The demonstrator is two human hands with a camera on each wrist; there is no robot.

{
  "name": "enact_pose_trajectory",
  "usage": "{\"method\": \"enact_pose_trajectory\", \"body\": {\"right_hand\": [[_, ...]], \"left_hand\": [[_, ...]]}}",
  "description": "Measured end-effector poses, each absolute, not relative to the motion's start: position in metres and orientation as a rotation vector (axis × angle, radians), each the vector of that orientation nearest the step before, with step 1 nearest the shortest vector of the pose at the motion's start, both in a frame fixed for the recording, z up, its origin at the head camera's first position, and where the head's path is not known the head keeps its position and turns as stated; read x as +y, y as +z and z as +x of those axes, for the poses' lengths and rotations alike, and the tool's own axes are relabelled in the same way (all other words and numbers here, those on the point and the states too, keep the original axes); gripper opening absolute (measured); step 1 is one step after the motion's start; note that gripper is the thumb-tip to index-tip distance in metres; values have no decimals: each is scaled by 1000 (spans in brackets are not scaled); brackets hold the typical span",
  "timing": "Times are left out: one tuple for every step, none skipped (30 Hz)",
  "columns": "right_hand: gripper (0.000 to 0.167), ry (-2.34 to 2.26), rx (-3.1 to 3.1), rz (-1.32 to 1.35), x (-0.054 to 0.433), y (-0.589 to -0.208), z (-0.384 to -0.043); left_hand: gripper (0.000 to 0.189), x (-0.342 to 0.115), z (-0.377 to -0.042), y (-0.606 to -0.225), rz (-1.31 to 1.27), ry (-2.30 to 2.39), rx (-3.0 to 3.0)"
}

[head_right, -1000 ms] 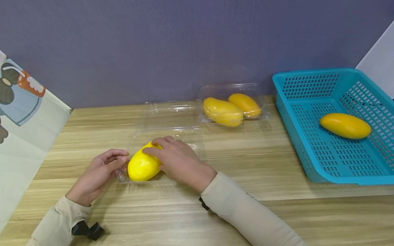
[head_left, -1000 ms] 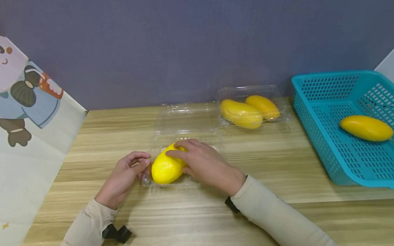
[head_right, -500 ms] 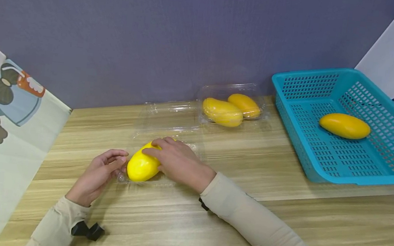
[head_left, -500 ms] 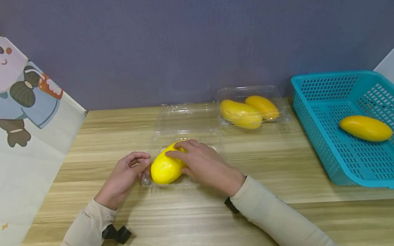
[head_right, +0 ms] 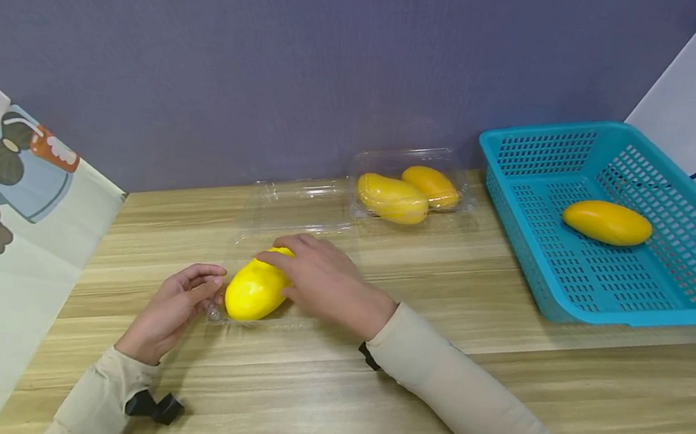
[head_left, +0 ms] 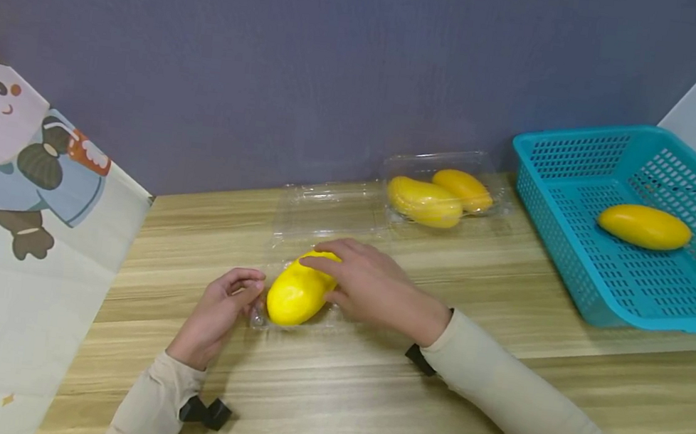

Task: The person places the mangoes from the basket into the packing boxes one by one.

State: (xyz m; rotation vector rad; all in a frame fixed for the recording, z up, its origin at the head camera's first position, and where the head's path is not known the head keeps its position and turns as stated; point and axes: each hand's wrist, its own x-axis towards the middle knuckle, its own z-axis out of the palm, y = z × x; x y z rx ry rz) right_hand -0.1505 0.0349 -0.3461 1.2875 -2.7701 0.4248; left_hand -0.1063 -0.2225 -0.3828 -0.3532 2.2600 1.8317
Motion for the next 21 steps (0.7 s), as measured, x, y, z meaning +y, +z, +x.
{"method": "enact_pose_trajectory", "body": {"right_hand": [[58, 414, -2769, 1287, 38, -345, -150], [58, 404, -2765, 1287, 40, -343, -150], [58, 390, -2761, 1287, 44, -342, -150], [58, 374, -2755, 1287, 47, -341, -150], [59, 369, -2746, 1288, 50, -340, -150], [60, 364, -2741, 1283, 53, -338, -150], [60, 366, -2737, 1277, 56, -337, -150], [61, 376, -2733, 1271, 60, -336, -150], [61, 392, -2731, 1263, 63, -335, -150], [61, 408, -2730, 1253, 66, -334, -150], [61, 425, -2729, 1244, 69, -333, -150], [60, 432, -2729, 1233, 72, -332, -150], [60, 438, -2726, 1225, 75, -331, -150], [59, 443, -2722, 1217, 79, -330, -150], [58, 451, -2717, 1210, 82, -329, -150], [57, 444, -2712, 1204, 86, -328, -150], [57, 441, -2704, 1199, 90, -328, -150], [57, 433, -2703, 1190, 94, -327, -150], [57, 429, -2701, 1182, 98, -326, -150], [57, 422, -2698, 1174, 103, -326, -151], [58, 415, -2697, 1166, 107, -325, -151]], "left_hand": [[31, -222, -106, -383, -353, 1833, 2260], [31, -222, -106, -383, -352, 1832, 2259], [31, -222, -106, -383, -350, 1830, 2259], [31, -222, -106, -383, -349, 1829, 2259], [31, -222, -105, -383, -348, 1829, 2258], [31, -222, -105, -383, -346, 1830, 2256], [31, -222, -105, -382, -344, 1833, 2254], [31, -222, -105, -382, -341, 1833, 2254], [31, -223, -105, -382, -339, 1834, 2252], [32, -223, -106, -382, -340, 1837, 2250], [32, -223, -106, -382, -340, 1837, 2248], [32, -223, -106, -382, -339, 1836, 2247], [32, -223, -106, -382, -341, 1833, 2248], [32, -223, -106, -382, -343, 1828, 2250], [32, -223, -106, -382, -344, 1826, 2250], [32, -223, -106, -382, -347, 1825, 2250], [32, -223, -106, -382, -347, 1825, 2251], [33, -223, -106, -382, -345, 1822, 2252], [33, -224, -106, -382, -345, 1822, 2253], [33, -224, -105, -383, -341, 1823, 2252], [33, -224, -105, -383, -337, 1824, 2252]]}}
